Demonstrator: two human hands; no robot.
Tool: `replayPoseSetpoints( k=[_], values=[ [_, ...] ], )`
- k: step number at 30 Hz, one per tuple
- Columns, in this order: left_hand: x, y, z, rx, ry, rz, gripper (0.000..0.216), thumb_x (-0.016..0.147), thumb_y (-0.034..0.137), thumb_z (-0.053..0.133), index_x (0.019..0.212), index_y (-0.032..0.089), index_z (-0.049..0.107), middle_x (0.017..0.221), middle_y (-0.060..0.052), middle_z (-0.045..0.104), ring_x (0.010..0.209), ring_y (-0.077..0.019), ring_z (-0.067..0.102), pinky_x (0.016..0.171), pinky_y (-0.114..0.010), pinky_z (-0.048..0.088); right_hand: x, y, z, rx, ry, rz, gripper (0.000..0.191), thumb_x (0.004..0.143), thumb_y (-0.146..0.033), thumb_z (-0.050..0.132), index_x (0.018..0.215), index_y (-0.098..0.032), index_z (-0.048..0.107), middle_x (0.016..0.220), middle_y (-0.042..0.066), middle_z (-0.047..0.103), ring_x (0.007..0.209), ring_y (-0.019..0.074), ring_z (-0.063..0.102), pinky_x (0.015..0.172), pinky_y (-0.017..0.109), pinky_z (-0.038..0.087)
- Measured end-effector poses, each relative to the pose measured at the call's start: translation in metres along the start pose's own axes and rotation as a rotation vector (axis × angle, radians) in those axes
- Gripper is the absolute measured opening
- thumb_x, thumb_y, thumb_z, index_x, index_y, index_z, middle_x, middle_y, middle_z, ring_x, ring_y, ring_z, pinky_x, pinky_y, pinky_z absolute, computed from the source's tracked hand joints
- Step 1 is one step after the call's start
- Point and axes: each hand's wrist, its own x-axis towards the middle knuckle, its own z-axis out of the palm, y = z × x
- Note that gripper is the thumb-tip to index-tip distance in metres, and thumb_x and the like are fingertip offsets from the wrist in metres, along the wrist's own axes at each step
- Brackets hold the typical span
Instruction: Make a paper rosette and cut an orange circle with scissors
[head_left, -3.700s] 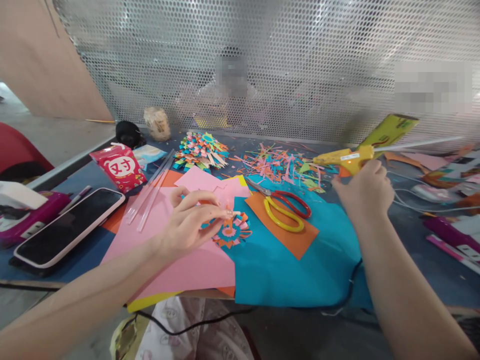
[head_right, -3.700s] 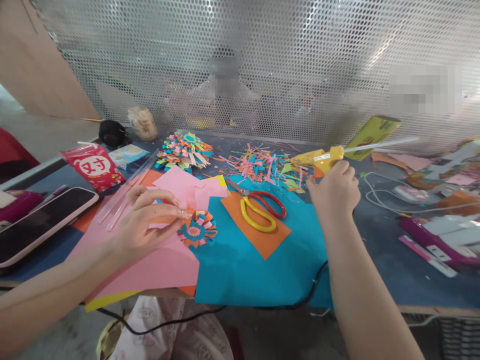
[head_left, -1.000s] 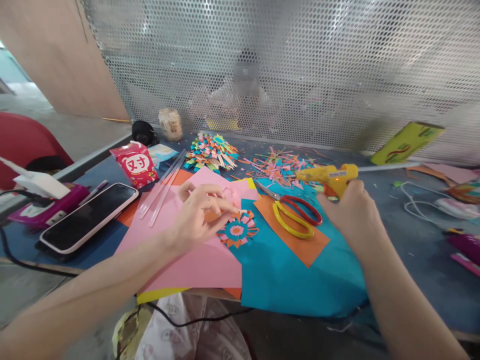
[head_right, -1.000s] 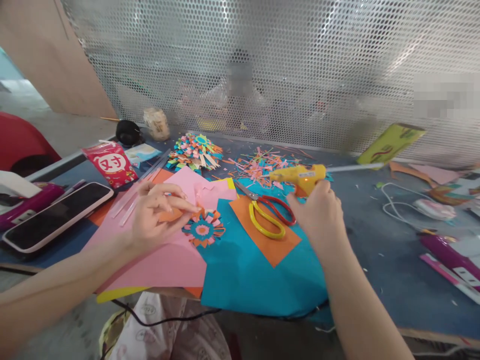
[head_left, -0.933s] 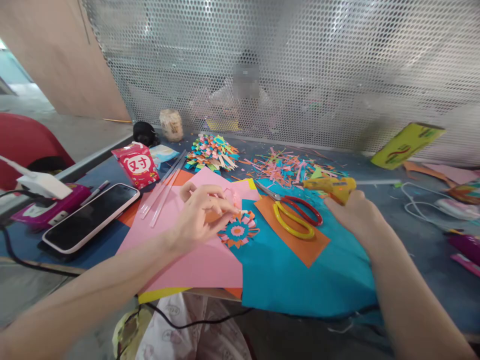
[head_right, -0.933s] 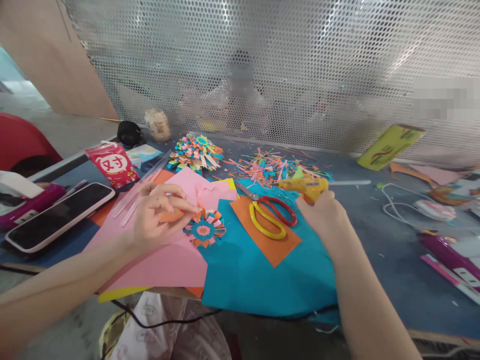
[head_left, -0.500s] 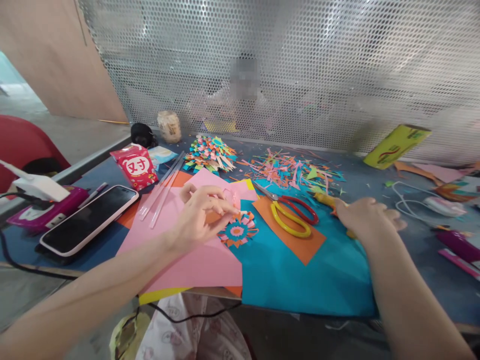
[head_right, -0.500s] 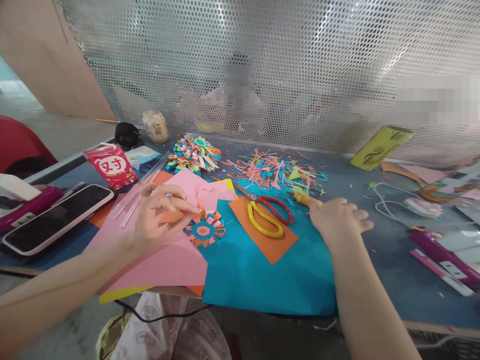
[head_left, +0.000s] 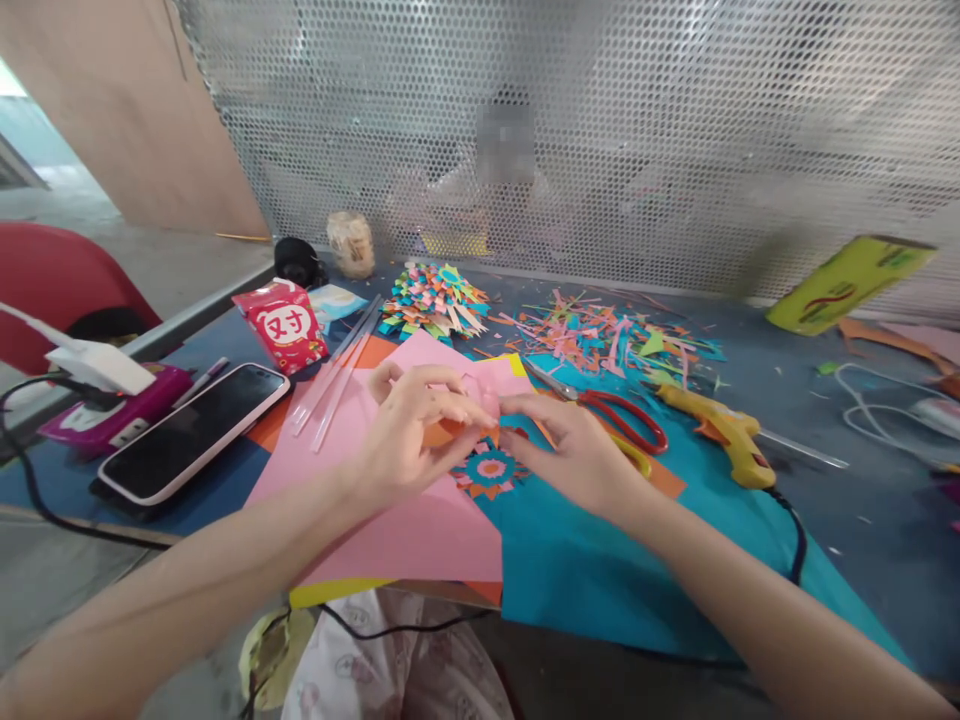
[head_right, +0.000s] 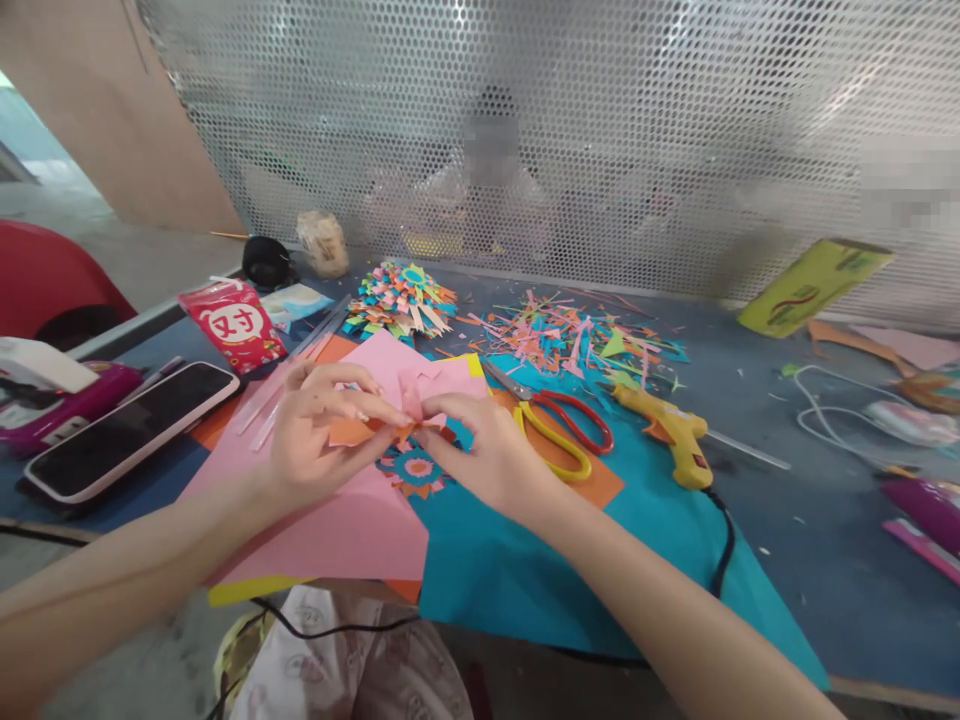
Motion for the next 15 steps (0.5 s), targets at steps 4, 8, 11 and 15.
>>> replayPoseSetpoints(
  k=[4,8,11,15],
  values=[
    [-0.0008,-0.0002,0.0012,-0.055,-0.005,-0.090,0.025,0.075,0.012,0.067,0.086,0.027,0.051,0.076,0.008,0.072,0.082,-0.0188,0.063,0.077,-0.041,0.037,-0.0023,0.0025,0.0049,0.098,0.028,0.057,0.014,0.083,-0.021,0.053,0.081,-0.020,0.067,0.080,0.001,0.074,0.073,0.0156,0.068,0.065,0.025,0.052],
    [0.0011,0.0023,0.0023,-0.114,0.027,-0.102,0.026,0.073,0.013,0.069,0.085,0.028,0.052,0.072,0.006,0.070,0.080,-0.0191,0.062,0.073,-0.041,0.040,-0.0044,-0.0011,0.0059,0.118,0.080,0.044,0.014,0.081,-0.020,0.055,0.080,-0.021,0.069,0.081,0.001,0.075,0.075,0.0168,0.069,0.067,0.026,0.053],
    [0.0027,0.0038,0.0028,-0.111,0.047,-0.111,0.025,0.073,0.016,0.071,0.084,0.029,0.053,0.070,0.006,0.068,0.077,-0.0173,0.062,0.073,-0.040,0.043,-0.0045,-0.0033,0.0042,0.116,0.095,0.013,0.014,0.081,-0.018,0.055,0.077,-0.022,0.068,0.076,-0.001,0.074,0.071,0.0156,0.068,0.064,0.025,0.052],
    [0.0023,0.0033,0.0037,-0.170,0.071,-0.129,0.026,0.075,0.020,0.070,0.085,0.028,0.048,0.069,0.005,0.068,0.079,-0.0174,0.065,0.073,-0.038,0.048,-0.0043,-0.0049,0.0021,0.055,0.095,0.005,0.015,0.081,-0.019,0.056,0.070,-0.021,0.066,0.070,0.000,0.072,0.063,0.0147,0.065,0.060,0.026,0.049]
  ],
)
